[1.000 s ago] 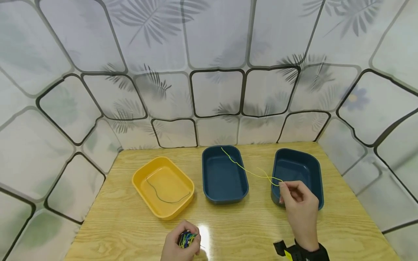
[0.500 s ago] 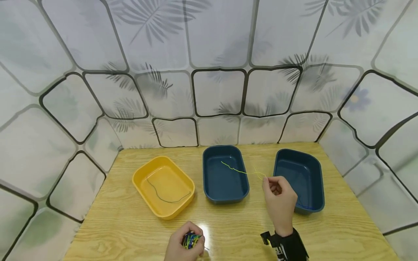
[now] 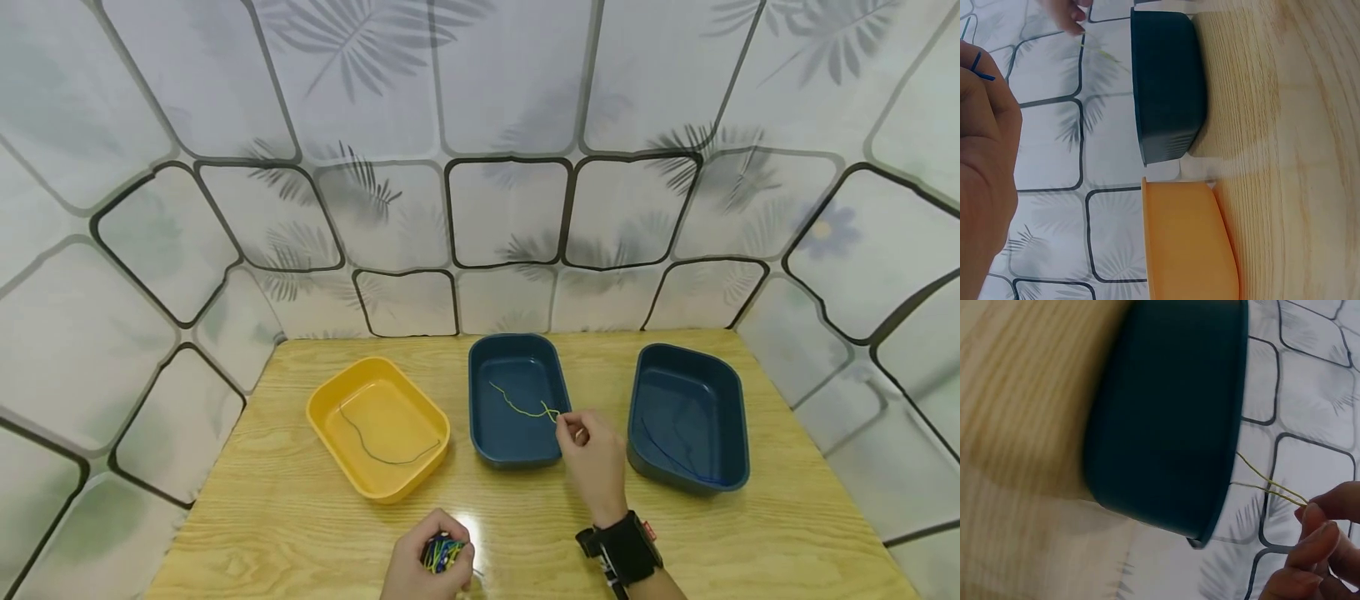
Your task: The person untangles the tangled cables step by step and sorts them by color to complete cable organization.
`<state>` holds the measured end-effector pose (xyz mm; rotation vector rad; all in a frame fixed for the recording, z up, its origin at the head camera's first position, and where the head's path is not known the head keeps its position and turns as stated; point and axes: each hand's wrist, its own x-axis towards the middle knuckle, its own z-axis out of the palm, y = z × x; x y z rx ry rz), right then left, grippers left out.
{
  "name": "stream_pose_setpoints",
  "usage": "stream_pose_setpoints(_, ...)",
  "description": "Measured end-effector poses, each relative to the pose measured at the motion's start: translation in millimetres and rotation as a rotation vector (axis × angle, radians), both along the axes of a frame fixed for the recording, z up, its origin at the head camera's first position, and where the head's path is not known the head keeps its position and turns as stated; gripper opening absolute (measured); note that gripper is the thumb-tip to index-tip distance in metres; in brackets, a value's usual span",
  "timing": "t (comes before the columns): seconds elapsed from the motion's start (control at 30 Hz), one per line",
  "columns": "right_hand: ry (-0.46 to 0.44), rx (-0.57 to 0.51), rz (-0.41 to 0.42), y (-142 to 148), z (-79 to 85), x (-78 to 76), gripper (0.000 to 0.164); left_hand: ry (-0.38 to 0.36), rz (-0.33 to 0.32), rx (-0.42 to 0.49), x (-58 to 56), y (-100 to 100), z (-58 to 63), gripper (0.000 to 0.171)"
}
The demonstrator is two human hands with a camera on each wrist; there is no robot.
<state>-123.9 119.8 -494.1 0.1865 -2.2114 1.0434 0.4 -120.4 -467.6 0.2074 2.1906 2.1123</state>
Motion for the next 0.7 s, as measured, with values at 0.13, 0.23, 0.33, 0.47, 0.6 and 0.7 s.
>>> stream_pose_setpoints(0.13, -0.119, 0.054, 0.032, -1, -8.2, 1.0, 0.01, 0.001, 0.005, 0.002, 0.1, 0, -1.5, 0.015)
stream_pose_setpoints(0.23, -0.158, 0.066, 0.051, -1, -10.5, 3.2, 0.01, 0.005, 0.012, 0.005, 0.0, 1, -2.3, 0.015)
stream_pose_setpoints(0.33, -0.162, 0.062, 0.1, -2, -7.9, 8.6, 0.009, 0.005, 0.021, 0.004, 0.1, 2, -2.6, 0.015)
stream_pose_setpoints(0.47, -0.222, 0.01, 0.303, -6, 5.8, 26.1, 0.006, 0.003, 0.043, 0.001, 0.3, 4, -3.5, 0.014)
stream_pose_setpoints(0.6, -0.29, -0.069, 0.565, -12, 26.3, 50.5, 0.006, 0.002, 0.063, 0.005, -0.1, 6, -3.7, 0.014)
stream_pose_setpoints(0.7, -0.32, -0.092, 0.713, -17, 38.7, 65.8, 0.013, 0.011, 0.061, 0.004, -0.2, 7, -3.9, 0.013)
